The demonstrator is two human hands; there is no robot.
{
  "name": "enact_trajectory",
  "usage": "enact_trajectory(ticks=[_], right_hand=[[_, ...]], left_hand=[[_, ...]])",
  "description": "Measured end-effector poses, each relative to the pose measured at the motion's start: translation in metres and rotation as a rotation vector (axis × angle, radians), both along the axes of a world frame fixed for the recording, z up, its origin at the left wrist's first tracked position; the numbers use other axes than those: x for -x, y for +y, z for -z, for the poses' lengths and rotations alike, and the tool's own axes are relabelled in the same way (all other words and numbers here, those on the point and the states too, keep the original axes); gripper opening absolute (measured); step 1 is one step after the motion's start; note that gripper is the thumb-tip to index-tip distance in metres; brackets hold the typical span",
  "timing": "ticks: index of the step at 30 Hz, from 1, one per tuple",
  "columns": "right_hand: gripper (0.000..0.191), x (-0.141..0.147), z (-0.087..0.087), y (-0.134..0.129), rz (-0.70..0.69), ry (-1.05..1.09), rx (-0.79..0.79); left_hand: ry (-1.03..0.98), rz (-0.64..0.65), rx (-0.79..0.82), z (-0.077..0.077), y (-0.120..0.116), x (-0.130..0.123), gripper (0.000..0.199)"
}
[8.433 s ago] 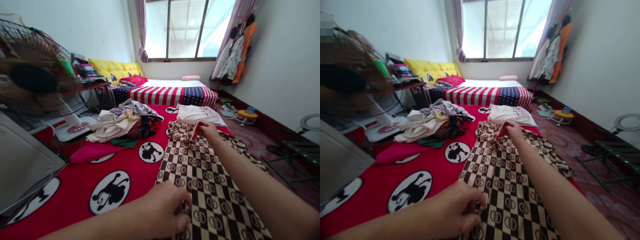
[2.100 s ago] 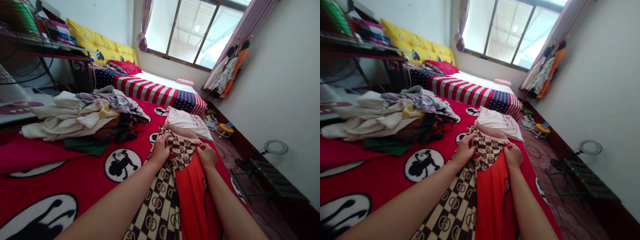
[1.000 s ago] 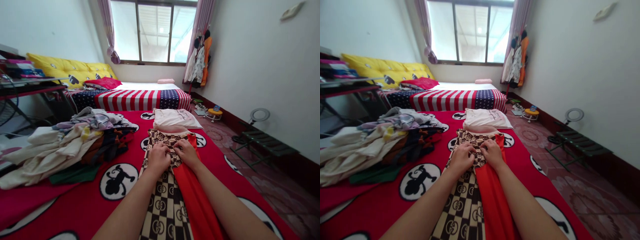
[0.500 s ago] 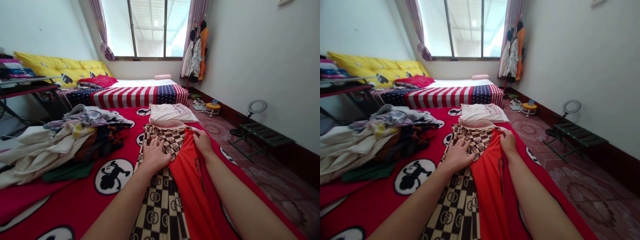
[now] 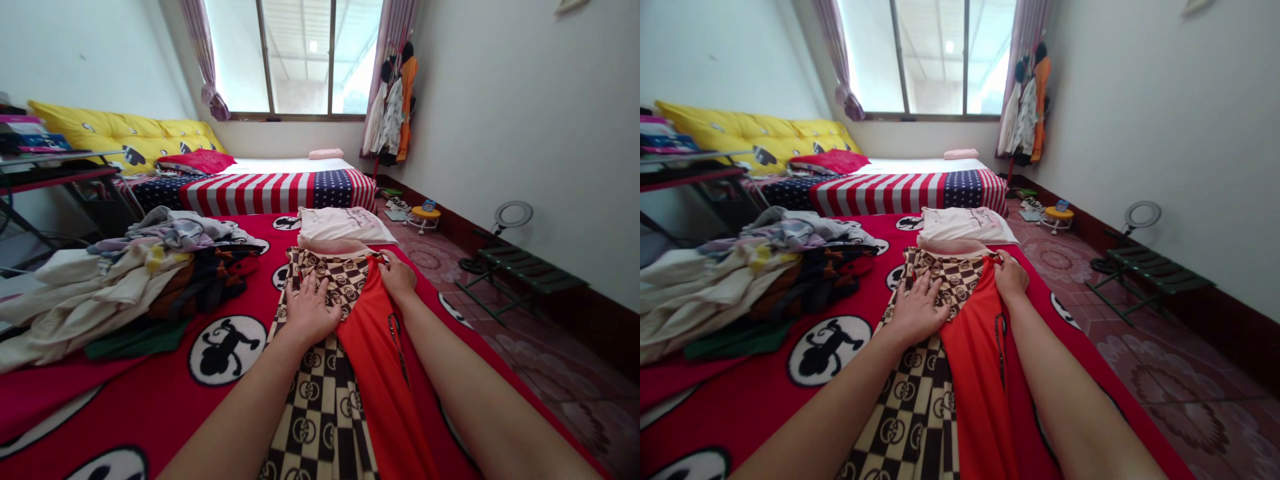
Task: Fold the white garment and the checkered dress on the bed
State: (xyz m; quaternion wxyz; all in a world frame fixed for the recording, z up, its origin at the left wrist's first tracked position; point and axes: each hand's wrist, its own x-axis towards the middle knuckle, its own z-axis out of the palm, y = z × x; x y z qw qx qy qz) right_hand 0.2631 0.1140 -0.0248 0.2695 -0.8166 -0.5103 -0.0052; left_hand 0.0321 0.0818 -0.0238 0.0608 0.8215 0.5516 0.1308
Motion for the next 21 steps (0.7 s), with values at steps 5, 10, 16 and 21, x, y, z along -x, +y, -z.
enact_trajectory(ticks=[5, 10, 16, 21], right_hand=[[0.029, -0.01, -0.012, 0.018, -0.011, -0.063, 0.107], [0.021, -0.017, -0.017, 0.038, 0.015, -0.075, 0.125], [0.03, -0.01, -0.005, 0.045, 0.076, -0.064, 0.123], [0.033, -0.017, -0.015, 0.036, -0.053, -0.021, 0.149]], left_hand=[[-0.024, 0.012, 0.006, 0.002, 0.0, 0.001, 0.067], [-0.057, 0.004, 0.017, 0.001, 0.0, 0.001, 0.064], [-0.053, 0.011, 0.033, 0.0, 0.001, 0.002, 0.064], [-0.015, 0.022, 0.063, 0.0, 0.002, 0.003, 0.067]])
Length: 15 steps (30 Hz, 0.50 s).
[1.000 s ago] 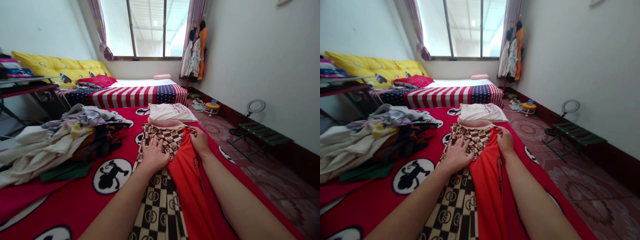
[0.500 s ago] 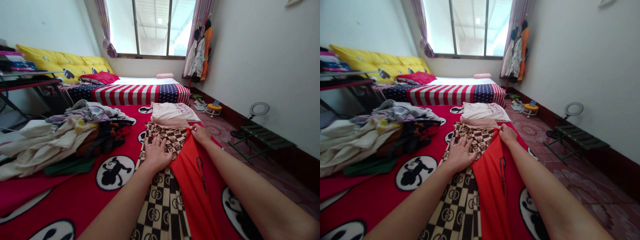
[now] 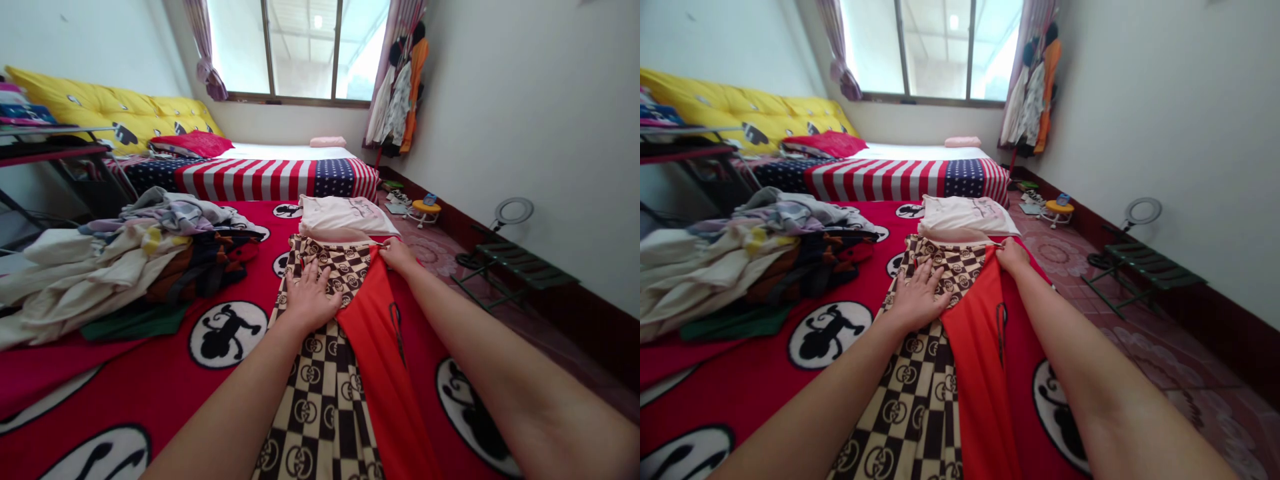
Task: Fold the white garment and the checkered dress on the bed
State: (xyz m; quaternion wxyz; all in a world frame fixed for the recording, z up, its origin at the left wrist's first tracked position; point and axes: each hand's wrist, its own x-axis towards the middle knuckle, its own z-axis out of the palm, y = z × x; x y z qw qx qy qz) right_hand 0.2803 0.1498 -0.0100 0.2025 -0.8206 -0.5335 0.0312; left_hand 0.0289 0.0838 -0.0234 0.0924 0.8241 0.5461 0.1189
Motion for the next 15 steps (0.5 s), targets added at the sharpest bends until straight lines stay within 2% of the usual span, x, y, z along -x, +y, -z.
enact_trajectory(ticks=[3, 5, 9, 12, 15], right_hand=[[0.042, 0.006, -0.005, -0.031, -0.062, -0.008, -0.055], [0.032, 0.014, -0.004, -0.062, -0.138, -0.016, -0.127], [0.012, 0.029, 0.002, -0.141, -0.36, 0.11, -0.179], [0.009, 0.039, 0.002, -0.203, -0.431, 0.258, -0.149], [0.009, 0.054, -0.007, -0.261, -0.489, 0.322, -0.078]], left_hand=[[0.017, 0.007, 0.019, -0.001, 0.002, 0.001, 0.068], [0.035, 0.029, 0.047, -0.003, 0.004, 0.003, 0.068], [0.068, 0.08, 0.103, -0.006, 0.008, 0.008, 0.073], [0.096, 0.092, 0.099, -0.006, 0.009, 0.01, 0.074], [0.127, 0.097, 0.086, -0.005, 0.008, 0.01, 0.075]])
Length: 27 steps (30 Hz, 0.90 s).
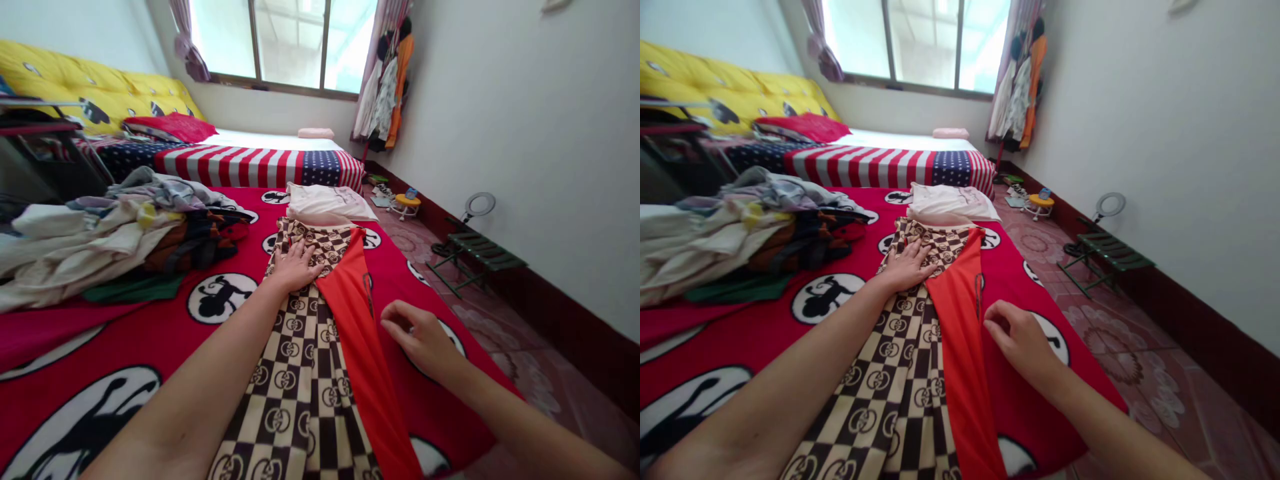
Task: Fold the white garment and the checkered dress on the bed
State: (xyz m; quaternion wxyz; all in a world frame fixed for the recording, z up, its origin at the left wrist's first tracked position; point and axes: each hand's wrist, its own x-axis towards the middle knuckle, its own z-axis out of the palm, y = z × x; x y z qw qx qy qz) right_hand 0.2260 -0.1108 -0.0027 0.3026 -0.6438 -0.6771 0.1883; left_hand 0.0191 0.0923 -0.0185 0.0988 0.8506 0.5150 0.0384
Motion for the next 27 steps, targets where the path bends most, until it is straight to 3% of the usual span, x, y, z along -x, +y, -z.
enact_trajectory(ticks=[5, 9, 11, 14, 17, 19, 23, 27], right_hand=[[0.009, 0.034, -0.023, -0.071, -0.143, -0.047, 0.172], [0.01, 0.055, -0.032, -0.094, -0.173, -0.14, 0.264], [0.016, 0.061, -0.03, -0.096, -0.14, -0.185, 0.288], [0.015, 0.066, -0.022, -0.094, -0.085, -0.216, 0.295], [0.002, 0.069, -0.016, -0.088, -0.096, -0.224, 0.264], [0.006, 0.07, -0.015, -0.086, -0.106, -0.224, 0.246], [0.008, 0.076, -0.017, -0.087, -0.113, -0.171, 0.204], [0.006, 0.082, -0.021, -0.088, -0.262, -0.081, 0.139]], left_hand=[[0.045, 0.0, 0.006, -0.002, 0.0, -0.002, 0.075], [0.072, 0.076, 0.008, -0.022, -0.001, 0.0, 0.076], [0.029, 0.207, -0.095, -0.037, -0.01, 0.003, 0.066], [-0.094, 0.559, -0.144, -0.054, -0.041, 0.007, 0.037], [-0.2, 0.893, 0.005, -0.053, -0.083, 0.011, 0.024], [-0.238, 0.993, 0.039, -0.045, -0.108, 0.012, 0.023], [-0.24, 1.012, -0.001, -0.033, -0.134, 0.016, 0.01], [-0.244, 0.936, 0.002, -0.037, -0.135, 0.035, 0.013]])
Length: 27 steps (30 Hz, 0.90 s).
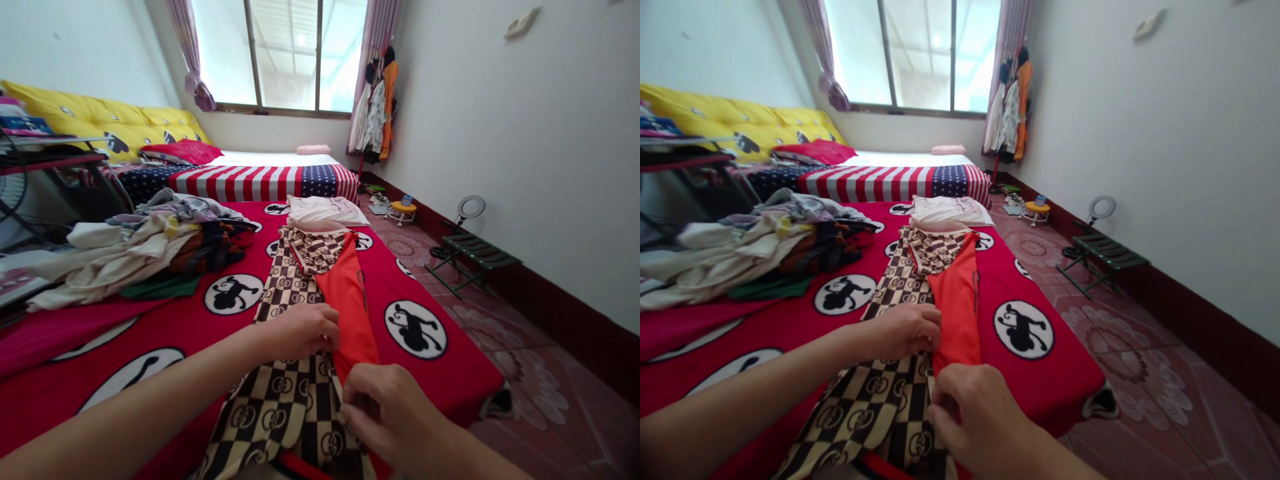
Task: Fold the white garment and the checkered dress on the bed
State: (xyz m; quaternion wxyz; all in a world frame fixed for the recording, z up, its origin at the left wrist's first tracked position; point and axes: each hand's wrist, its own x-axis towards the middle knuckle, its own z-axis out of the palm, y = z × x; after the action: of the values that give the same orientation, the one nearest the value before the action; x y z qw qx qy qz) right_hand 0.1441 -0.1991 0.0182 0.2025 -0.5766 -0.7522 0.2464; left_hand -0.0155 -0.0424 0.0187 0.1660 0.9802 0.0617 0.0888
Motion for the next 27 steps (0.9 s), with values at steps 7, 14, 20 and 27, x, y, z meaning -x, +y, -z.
enact_trajectory(ticks=[7, 14, 20, 27], right_hand=[[0.026, -0.051, -0.005, 0.015, -0.185, -0.081, -0.215], [0.034, -0.077, -0.011, 0.015, -0.487, -0.181, -0.247], [0.019, -0.055, -0.003, 0.013, -0.614, -0.11, -0.279], [0.026, -0.036, -0.013, 0.013, -0.645, -0.105, -0.23]], left_hand=[[0.161, -0.233, 0.017, -0.015, 0.024, 0.075, 0.029], [0.277, -0.271, 0.133, -0.028, 0.012, 0.121, 0.05], [0.225, -0.131, 0.152, -0.029, -0.021, 0.109, 0.041], [0.128, -0.054, 0.242, -0.024, -0.025, 0.104, 0.03]])
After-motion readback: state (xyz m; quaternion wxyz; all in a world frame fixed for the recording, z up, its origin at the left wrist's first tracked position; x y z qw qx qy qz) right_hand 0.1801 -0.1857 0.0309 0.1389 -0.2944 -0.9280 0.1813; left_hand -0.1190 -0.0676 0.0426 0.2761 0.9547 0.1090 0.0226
